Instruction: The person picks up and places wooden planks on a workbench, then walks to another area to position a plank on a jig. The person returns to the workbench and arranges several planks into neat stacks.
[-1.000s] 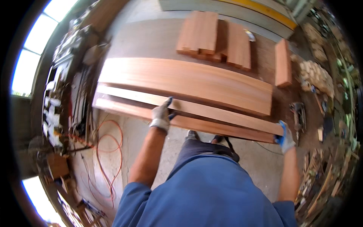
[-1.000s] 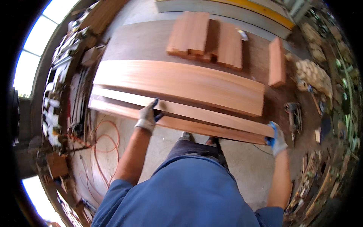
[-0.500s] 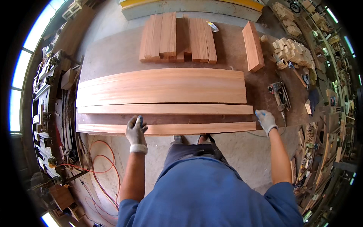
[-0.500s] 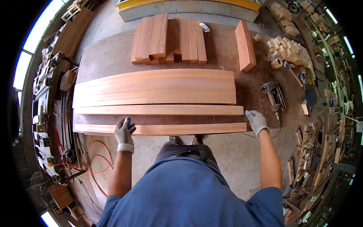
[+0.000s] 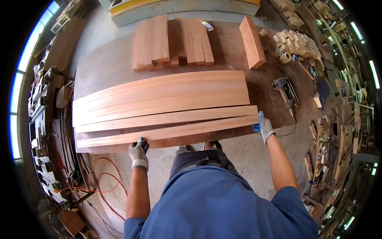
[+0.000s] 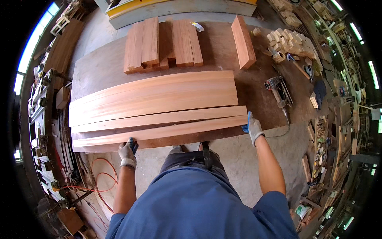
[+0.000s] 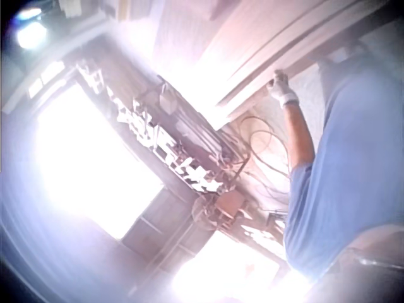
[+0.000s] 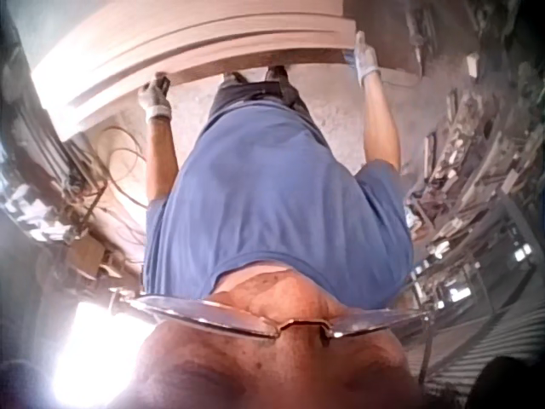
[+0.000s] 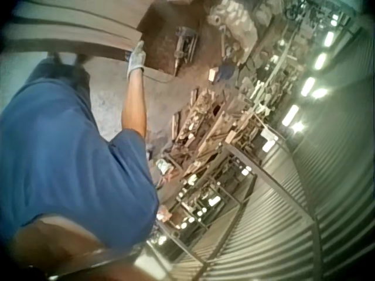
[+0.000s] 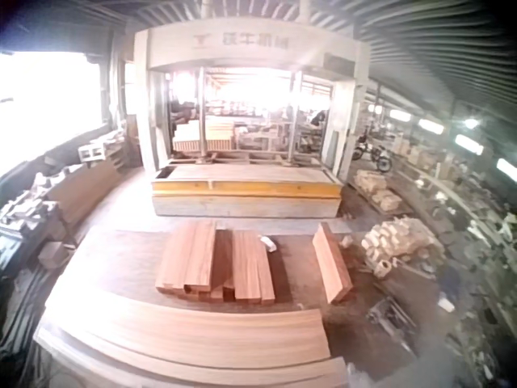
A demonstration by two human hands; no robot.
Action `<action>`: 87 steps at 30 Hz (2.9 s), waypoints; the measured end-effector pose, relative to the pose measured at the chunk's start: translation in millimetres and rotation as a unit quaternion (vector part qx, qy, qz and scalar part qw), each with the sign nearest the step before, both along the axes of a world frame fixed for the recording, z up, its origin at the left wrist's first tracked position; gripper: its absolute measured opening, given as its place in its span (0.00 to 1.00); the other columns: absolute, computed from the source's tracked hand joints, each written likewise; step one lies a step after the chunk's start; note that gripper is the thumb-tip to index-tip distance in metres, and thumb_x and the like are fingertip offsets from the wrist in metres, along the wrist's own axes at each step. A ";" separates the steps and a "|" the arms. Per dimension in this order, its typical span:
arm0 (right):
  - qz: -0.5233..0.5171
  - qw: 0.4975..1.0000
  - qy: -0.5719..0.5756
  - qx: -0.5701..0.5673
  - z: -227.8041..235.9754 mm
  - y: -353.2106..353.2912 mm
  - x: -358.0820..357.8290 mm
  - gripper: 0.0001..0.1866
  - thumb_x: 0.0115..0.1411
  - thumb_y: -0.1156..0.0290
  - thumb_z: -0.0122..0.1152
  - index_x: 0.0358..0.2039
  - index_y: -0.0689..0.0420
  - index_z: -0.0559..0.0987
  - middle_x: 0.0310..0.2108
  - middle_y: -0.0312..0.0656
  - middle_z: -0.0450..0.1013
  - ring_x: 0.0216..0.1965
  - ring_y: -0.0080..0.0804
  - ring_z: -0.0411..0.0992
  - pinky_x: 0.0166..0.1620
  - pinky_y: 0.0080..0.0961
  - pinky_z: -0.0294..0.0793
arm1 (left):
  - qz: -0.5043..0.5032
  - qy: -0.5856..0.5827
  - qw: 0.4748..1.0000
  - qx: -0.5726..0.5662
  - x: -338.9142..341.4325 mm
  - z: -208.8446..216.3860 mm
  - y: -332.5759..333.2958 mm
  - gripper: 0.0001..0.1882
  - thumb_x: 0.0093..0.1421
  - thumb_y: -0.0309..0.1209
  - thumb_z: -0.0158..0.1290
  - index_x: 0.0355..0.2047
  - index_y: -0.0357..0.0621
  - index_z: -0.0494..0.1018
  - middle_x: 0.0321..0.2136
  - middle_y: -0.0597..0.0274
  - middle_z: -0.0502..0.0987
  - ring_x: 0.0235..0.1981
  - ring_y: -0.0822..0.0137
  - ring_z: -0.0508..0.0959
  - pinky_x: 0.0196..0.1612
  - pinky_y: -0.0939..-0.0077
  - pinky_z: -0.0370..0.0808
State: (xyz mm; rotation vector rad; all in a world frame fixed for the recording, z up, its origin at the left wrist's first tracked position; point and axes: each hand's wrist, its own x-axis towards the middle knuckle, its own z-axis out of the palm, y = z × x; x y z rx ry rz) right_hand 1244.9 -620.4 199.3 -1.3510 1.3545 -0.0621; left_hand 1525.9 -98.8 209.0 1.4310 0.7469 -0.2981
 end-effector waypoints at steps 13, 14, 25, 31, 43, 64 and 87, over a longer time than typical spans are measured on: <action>0.055 0.997 0.028 -0.048 36.7 27.8 48.0 0.19 0.68 0.58 0.62 0.50 0.59 0.77 0.34 0.34 0.74 0.27 0.20 0.70 0.29 0.22 0.76 | -0.038 0.014 0.999 -0.031 34.6 -26.3 23.1 0.14 0.63 0.29 0.61 0.46 0.43 0.72 0.37 0.62 0.80 0.34 0.65 0.82 0.34 0.69 0.82; 0.055 0.997 0.034 -0.048 39.7 28.6 47.9 0.18 0.68 0.59 0.62 0.50 0.59 0.77 0.34 0.33 0.74 0.26 0.20 0.70 0.29 0.22 0.76 | -0.041 0.011 0.999 -0.031 34.5 -28.8 22.6 0.14 0.64 0.31 0.61 0.48 0.44 0.72 0.38 0.62 0.79 0.36 0.63 0.82 0.35 0.66 0.82; 0.071 0.995 -0.001 -0.066 13.1 42.5 48.9 0.16 0.69 0.60 0.61 0.47 0.59 0.80 0.29 0.30 0.72 0.26 0.18 0.66 0.28 0.21 0.69 | -0.037 -0.008 0.997 -0.067 49.8 -42.6 46.4 0.11 0.66 0.31 0.59 0.46 0.42 0.72 0.39 0.59 0.78 0.41 0.56 0.82 0.42 0.60 0.83; 0.083 0.993 0.000 -0.082 18.3 47.5 53.1 0.17 0.69 0.57 0.60 0.45 0.58 0.81 0.28 0.29 0.72 0.26 0.18 0.67 0.28 0.21 0.69 | -0.056 -0.013 0.997 -0.058 48.8 -50.4 57.8 0.13 0.66 0.33 0.59 0.47 0.44 0.72 0.38 0.60 0.79 0.38 0.58 0.83 0.37 0.62 0.83; 0.081 0.996 -0.004 -0.021 24.7 40.0 50.9 0.20 0.69 0.54 0.61 0.48 0.58 0.81 0.35 0.32 0.76 0.30 0.21 0.72 0.32 0.23 0.77 | -0.104 -0.001 0.994 0.019 -3.4 -22.6 -9.3 0.17 0.66 0.36 0.60 0.48 0.39 0.74 0.33 0.62 0.79 0.25 0.67 0.81 0.27 0.73 0.79; 0.226 0.917 0.125 -0.304 37.9 37.9 47.9 0.28 0.60 0.52 0.67 0.54 0.59 0.78 0.50 0.53 0.76 0.48 0.52 0.75 0.53 0.40 0.74 | -0.513 -0.369 0.593 0.499 8.9 38.3 -137.8 0.44 0.62 0.56 0.55 0.68 0.39 0.60 0.70 0.40 0.56 0.73 0.41 0.51 0.74 0.45 0.43; 0.409 0.738 -0.015 -0.537 26.5 106.6 159.5 0.46 0.58 0.47 0.65 0.68 0.64 0.61 0.72 0.61 0.51 0.72 0.62 0.47 0.72 0.56 0.46 | -0.515 -0.332 0.586 0.530 2.4 38.0 -141.3 0.44 0.62 0.57 0.53 0.70 0.42 0.59 0.71 0.42 0.55 0.73 0.43 0.51 0.74 0.47 0.44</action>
